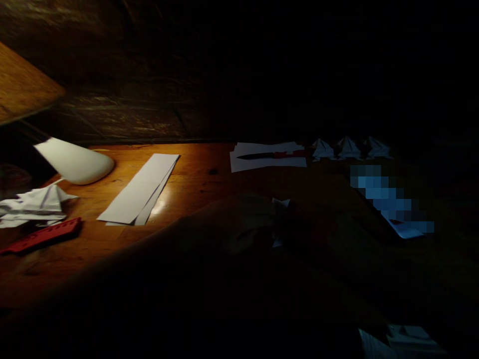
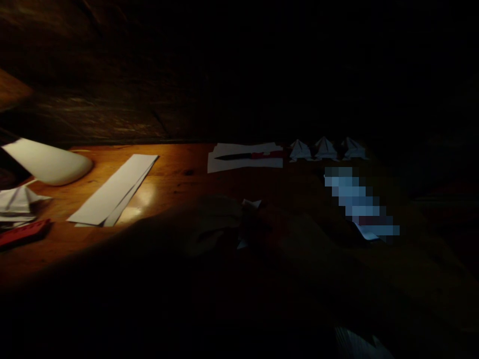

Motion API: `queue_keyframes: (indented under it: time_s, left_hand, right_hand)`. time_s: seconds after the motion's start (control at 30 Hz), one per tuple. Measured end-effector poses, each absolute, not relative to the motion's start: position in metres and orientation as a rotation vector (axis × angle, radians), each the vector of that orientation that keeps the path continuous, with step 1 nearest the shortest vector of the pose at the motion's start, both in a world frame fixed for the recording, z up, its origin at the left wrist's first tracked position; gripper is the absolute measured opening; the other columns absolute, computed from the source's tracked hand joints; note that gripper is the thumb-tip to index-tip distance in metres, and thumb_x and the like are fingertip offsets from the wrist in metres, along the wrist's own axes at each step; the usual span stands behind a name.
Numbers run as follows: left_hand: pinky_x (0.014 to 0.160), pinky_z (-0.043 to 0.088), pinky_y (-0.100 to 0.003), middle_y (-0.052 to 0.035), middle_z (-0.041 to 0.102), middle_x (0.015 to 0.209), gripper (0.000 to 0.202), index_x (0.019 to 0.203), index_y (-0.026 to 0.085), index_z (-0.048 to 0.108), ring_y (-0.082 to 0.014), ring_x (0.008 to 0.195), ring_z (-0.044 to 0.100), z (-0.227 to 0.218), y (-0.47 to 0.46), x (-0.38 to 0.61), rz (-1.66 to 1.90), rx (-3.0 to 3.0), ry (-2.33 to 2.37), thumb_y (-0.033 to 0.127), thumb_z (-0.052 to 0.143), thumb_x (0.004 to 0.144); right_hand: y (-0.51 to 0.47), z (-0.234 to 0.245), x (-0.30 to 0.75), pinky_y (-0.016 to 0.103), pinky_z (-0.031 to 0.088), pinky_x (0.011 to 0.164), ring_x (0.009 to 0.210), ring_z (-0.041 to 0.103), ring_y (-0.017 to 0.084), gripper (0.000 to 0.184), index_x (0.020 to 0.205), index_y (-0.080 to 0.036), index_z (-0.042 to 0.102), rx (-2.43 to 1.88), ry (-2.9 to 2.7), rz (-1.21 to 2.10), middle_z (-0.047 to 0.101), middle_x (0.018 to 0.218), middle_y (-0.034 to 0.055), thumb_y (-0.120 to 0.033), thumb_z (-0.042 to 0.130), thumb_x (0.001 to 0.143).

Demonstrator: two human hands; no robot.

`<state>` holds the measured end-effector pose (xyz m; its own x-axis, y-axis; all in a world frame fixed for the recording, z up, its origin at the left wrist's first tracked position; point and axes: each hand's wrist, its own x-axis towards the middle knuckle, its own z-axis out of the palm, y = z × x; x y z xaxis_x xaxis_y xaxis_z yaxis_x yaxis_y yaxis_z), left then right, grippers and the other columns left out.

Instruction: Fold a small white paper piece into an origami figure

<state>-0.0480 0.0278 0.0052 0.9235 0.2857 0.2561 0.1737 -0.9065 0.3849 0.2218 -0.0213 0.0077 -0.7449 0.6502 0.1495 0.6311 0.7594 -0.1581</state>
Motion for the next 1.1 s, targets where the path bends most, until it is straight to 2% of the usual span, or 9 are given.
queue_keyframes:
  time_s: [0.13, 0.27, 0.4, 0.53, 0.7, 0.83, 0.9, 1.0, 1.1]
  left_hand:
    - [0.102, 0.054, -0.043, -0.0117, 0.071, 0.116, 0.033, 0.113, 0.019, 0.065, -0.027, 0.115, 0.066, 0.01, 0.028, -0.042, 0.419, 2.702, 0.35, 0.004, 0.055, 0.085]
    - [0.093, 0.055, -0.044, -0.0123, 0.07, 0.11, 0.022, 0.103, 0.018, 0.067, -0.0282, 0.107, 0.065, 0.012, 0.03, -0.039, 0.391, 2.764, 0.337, 0.008, 0.056, 0.087]
    - [0.094, 0.053, -0.045, -0.0109, 0.069, 0.118, 0.025, 0.108, 0.022, 0.071, -0.0293, 0.111, 0.064, 0.013, 0.029, -0.043, 0.345, 2.771, 0.316, 0.011, 0.059, 0.089]
    - [0.096, 0.052, -0.051, -0.0111, 0.064, 0.13, 0.033, 0.117, 0.027, 0.072, -0.0322, 0.115, 0.062, 0.014, 0.025, -0.048, 0.309, 2.777, 0.374, 0.013, 0.061, 0.089]
    - [0.099, 0.051, -0.053, -0.0122, 0.061, 0.136, 0.034, 0.121, 0.027, 0.071, -0.0342, 0.12, 0.059, 0.013, 0.023, -0.052, 0.21, 2.825, 0.419, 0.016, 0.061, 0.09]
    - [0.11, 0.046, -0.054, -0.01, 0.059, 0.14, 0.034, 0.122, 0.029, 0.07, -0.0342, 0.132, 0.052, 0.012, 0.024, -0.053, 0.233, 2.881, 0.404, 0.019, 0.061, 0.091]
    - [0.109, 0.046, -0.053, -0.0099, 0.059, 0.139, 0.035, 0.122, 0.028, 0.069, -0.034, 0.131, 0.052, 0.012, 0.024, -0.053, 0.284, 2.885, 0.383, 0.018, 0.062, 0.089]
    - [0.102, 0.051, -0.05, -0.0105, 0.057, 0.139, 0.038, 0.121, 0.028, 0.069, -0.0333, 0.124, 0.055, 0.011, 0.023, -0.052, 0.264, 2.845, 0.449, 0.016, 0.063, 0.086]
    - [0.103, 0.051, -0.05, -0.0121, 0.057, 0.139, 0.037, 0.122, 0.024, 0.065, -0.0335, 0.124, 0.056, 0.009, 0.024, -0.052, 0.272, 2.802, 0.487, 0.016, 0.062, 0.086]
  right_hand:
    - [-0.022, 0.011, 0.22, 0.028, 0.057, 0.075, 0.103, 0.069, 0.019, 0.034, 0.137, -0.026, 0.067, -1.039, -2.738, 0.16, 0.068, 0.135, 0.0086, -0.024, 0.056, 0.105]
    - [-0.021, 0.013, 0.221, 0.03, 0.057, 0.078, 0.105, 0.068, 0.021, 0.033, 0.133, -0.025, 0.07, -0.998, -2.77, 0.173, 0.066, 0.139, 0.0092, -0.025, 0.061, 0.101]
    - [-0.02, 0.01, 0.222, 0.031, 0.056, 0.077, 0.103, 0.067, 0.022, 0.034, 0.135, -0.026, 0.069, -0.994, -2.782, 0.178, 0.068, 0.129, 0.0104, -0.024, 0.061, 0.102]
    - [-0.02, 0.009, 0.223, 0.032, 0.056, 0.079, 0.105, 0.066, 0.022, 0.037, 0.138, -0.029, 0.067, -0.995, -2.774, 0.197, 0.066, 0.131, 0.0105, -0.027, 0.063, 0.101]
    - [-0.02, 0.007, 0.223, 0.034, 0.058, 0.084, 0.109, 0.065, 0.022, 0.032, 0.133, -0.029, 0.07, -0.992, -2.749, 0.23, 0.065, 0.133, 0.0096, -0.032, 0.062, 0.102]
    - [-0.019, 0.008, 0.22, 0.034, 0.06, 0.081, 0.107, 0.067, 0.022, 0.034, 0.135, -0.029, 0.068, -1.035, -2.704, 0.242, 0.067, 0.131, 0.0093, -0.027, 0.059, 0.103]
    - [-0.019, 0.009, 0.219, 0.035, 0.061, 0.082, 0.11, 0.067, 0.023, 0.036, 0.138, -0.028, 0.067, -1.047, -2.685, 0.241, 0.066, 0.132, 0.0098, -0.025, 0.056, 0.104]
    - [-0.018, 0.011, 0.221, 0.039, 0.058, 0.094, 0.122, 0.062, 0.025, 0.031, 0.13, -0.025, 0.072, -0.993, -2.705, 0.238, 0.064, 0.139, 0.0103, -0.025, 0.059, 0.102]
    - [-0.016, 0.01, 0.224, 0.041, 0.055, 0.101, 0.128, 0.06, 0.026, 0.023, 0.117, -0.023, 0.078, -0.925, -2.741, 0.233, 0.065, 0.14, 0.0096, -0.022, 0.063, 0.099]
